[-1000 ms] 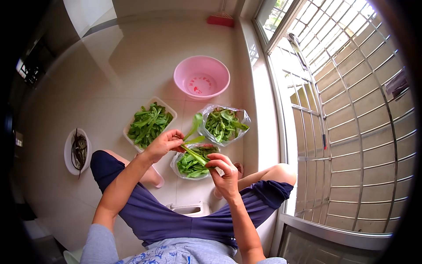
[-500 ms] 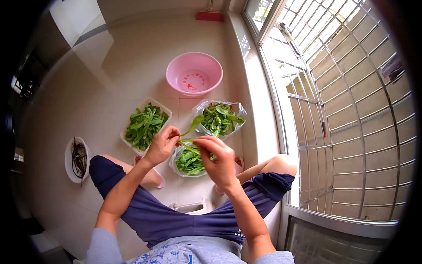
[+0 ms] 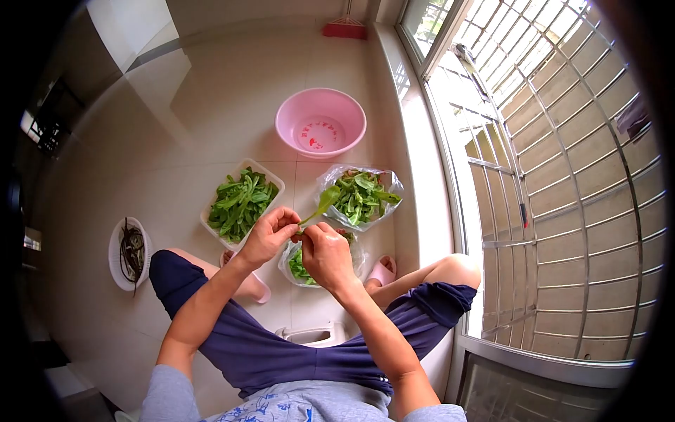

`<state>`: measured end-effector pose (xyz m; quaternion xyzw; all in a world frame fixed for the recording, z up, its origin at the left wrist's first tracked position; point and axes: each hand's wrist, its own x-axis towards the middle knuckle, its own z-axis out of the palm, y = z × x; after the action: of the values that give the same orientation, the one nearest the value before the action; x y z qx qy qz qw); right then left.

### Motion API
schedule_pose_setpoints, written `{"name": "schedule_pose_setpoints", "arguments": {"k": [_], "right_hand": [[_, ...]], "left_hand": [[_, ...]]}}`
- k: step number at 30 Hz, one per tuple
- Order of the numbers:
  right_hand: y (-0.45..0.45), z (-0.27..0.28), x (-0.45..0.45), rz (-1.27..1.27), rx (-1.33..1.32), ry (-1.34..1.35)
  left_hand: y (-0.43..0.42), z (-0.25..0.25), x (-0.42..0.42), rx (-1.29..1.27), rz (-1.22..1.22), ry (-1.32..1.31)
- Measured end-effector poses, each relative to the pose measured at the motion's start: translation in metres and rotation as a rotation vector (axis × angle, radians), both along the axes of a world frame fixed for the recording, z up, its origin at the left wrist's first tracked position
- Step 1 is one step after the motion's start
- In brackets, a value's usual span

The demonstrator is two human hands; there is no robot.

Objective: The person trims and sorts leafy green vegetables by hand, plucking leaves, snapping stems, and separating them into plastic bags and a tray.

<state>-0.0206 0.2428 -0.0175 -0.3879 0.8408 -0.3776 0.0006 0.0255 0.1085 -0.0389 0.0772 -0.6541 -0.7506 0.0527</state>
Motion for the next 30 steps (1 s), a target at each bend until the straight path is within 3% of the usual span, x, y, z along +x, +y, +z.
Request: {"name": "schedule_pose_setpoints", "arguments": {"k": [2, 3, 5, 6, 8, 10, 14, 16, 24, 28, 30], "right_hand": [[-0.001, -0.007, -0.002, -0.012, -0.254, -0.151], [-0.001, -0.008, -0.002, -0.010, -0.254, -0.152], [0.000, -0.011, 0.000, -0.124, -0.336, -0.813], [0.000, -0.012, -0.002, -0.122, -0.336, -0.813], [0.003, -0.014, -0.007, -0.126, -0.701, -1.082], [0.008, -0.009, -0.011, -0.138, -0.649, -1.008], [0.014, 0.000, -0.027, -0.108, -0.400, -0.148], [0.014, 0.016, -0.034, -0.085, -0.268, -0.038], [-0.002, 0.022, -0.049, 0.307, 0.085, 0.225], [-0.011, 0.020, -0.048, 0.319, 0.119, 0.211], [-0.017, 0.018, -0.043, 0.205, 0.051, 0.059]], "left_hand": [[-0.003, 0.000, 0.000, 0.139, -0.060, -0.016], [-0.004, 0.000, 0.000, 0.139, -0.058, -0.017], [-0.005, 0.002, 0.000, 0.349, -0.061, -0.072], [-0.006, 0.002, 0.000, 0.349, -0.059, -0.072], [-0.009, 0.001, 0.000, 0.466, -0.024, -0.154], [-0.013, -0.001, 0.001, 0.489, -0.026, -0.171], [-0.017, -0.005, 0.003, 0.553, -0.053, -0.244], [-0.017, -0.005, 0.004, 0.558, -0.059, -0.261], [-0.020, -0.005, 0.007, 0.508, -0.101, -0.289], [-0.024, -0.009, 0.010, 0.497, -0.094, -0.248], [-0.024, -0.009, 0.012, 0.462, -0.045, -0.256]]}}
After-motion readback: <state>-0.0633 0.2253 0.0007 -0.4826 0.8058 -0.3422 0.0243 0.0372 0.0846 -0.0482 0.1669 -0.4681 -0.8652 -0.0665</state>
